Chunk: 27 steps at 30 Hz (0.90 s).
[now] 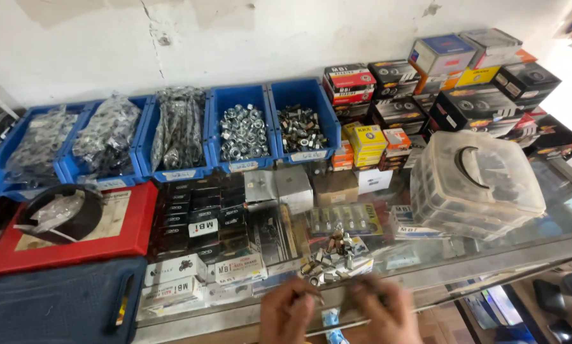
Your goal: The person sorts small metal hardware parts, such as nuts and bolts, from blue bins into a clear plastic container. They also handle and arrange several small boxes of bearings on the glass counter surface.
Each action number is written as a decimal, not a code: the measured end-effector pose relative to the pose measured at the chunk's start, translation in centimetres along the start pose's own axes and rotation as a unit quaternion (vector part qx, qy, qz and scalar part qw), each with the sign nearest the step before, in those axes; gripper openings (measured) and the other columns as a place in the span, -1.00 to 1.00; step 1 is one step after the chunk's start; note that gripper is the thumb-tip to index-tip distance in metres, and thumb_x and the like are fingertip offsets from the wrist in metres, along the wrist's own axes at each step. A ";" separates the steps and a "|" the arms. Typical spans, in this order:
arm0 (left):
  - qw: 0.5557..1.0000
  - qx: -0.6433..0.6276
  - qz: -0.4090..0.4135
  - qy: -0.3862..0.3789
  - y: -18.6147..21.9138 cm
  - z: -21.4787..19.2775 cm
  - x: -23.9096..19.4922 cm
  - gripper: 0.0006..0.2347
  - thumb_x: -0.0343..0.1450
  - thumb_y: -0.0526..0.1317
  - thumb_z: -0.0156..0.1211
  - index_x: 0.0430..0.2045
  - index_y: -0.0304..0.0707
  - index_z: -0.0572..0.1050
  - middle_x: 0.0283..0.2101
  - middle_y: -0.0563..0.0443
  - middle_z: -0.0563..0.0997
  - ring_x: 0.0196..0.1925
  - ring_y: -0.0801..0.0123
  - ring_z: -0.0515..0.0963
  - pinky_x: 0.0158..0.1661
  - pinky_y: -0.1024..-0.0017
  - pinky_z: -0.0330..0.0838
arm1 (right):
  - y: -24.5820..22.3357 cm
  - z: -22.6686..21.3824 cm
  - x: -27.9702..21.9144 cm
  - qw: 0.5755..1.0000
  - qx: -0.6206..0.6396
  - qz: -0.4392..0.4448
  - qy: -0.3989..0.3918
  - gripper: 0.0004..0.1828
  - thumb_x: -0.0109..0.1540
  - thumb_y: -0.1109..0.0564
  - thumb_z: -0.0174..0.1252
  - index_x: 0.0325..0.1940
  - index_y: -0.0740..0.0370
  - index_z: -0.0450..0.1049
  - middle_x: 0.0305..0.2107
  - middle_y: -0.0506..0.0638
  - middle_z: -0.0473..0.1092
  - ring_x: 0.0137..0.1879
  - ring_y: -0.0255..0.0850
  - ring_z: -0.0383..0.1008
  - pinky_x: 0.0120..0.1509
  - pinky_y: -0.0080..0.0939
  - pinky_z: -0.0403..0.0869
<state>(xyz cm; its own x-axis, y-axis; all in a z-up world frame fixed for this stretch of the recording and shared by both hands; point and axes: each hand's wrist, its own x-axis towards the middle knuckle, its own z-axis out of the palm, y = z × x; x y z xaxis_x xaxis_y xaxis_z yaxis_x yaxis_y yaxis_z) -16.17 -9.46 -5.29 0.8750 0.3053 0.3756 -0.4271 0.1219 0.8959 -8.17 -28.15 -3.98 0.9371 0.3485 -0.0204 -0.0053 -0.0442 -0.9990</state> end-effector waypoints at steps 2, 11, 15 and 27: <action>0.994 0.095 0.003 -0.060 3.6 -0.9 2.6 -0.93 0.35 -0.32 0.20 -0.49 -0.32 0.59 -0.64 0.10 0.46 -0.68 0.50 0.24 -0.67 0.48 0.14 | -3.0 -1.4 0.9 0.988 -0.049 -0.132 0.066 -0.87 0.17 0.33 0.12 -0.40 0.43 0.57 -0.55 0.14 0.63 -0.47 -0.17 0.58 -0.31 -0.26 0.54; 0.871 0.455 0.163 -0.089 9.6 -0.2 22.1 -0.70 0.34 -0.39 0.30 -0.05 -0.38 0.52 -0.31 -0.10 0.67 -0.52 0.36 0.60 -0.61 0.54 0.49 | -1.2 -4.7 6.5 0.891 -0.351 -0.191 0.214 -0.83 0.17 0.18 0.22 -0.46 0.35 0.49 -0.69 0.05 0.34 -0.61 -0.11 0.16 -0.46 -0.15 0.20; 0.735 0.636 0.234 0.023 5.4 -1.8 33.9 -0.64 0.40 -0.16 0.29 0.00 -0.42 0.47 -0.13 -0.24 0.64 -0.12 -0.07 0.63 -0.14 0.14 0.53 | -1.5 -4.0 6.5 0.873 -0.390 -0.211 0.204 -0.76 0.18 0.14 0.23 -0.52 0.31 0.43 -0.65 0.07 0.36 -0.61 0.00 0.22 -0.44 -0.06 0.28; 0.803 0.517 0.014 -0.296 6.9 -3.7 10.4 -0.67 0.33 -0.11 0.27 -0.05 -0.20 0.63 -0.14 -0.30 0.69 -0.14 -0.21 0.69 -0.17 0.01 0.58 | 0.3 -5.1 6.8 0.865 -0.399 -0.215 0.214 -0.69 0.23 0.04 0.30 -0.51 0.22 0.43 -0.65 0.22 0.34 -0.46 0.29 0.43 -0.37 0.10 0.34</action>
<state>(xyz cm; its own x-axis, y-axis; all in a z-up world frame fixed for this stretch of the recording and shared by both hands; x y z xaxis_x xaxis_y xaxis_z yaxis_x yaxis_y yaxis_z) -10.89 -1.96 3.95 0.9542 -0.2457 0.1708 -0.2985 -0.8204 0.4876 -0.07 -30.54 -4.18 0.8363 0.1224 0.5345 0.4592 -0.6891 -0.5606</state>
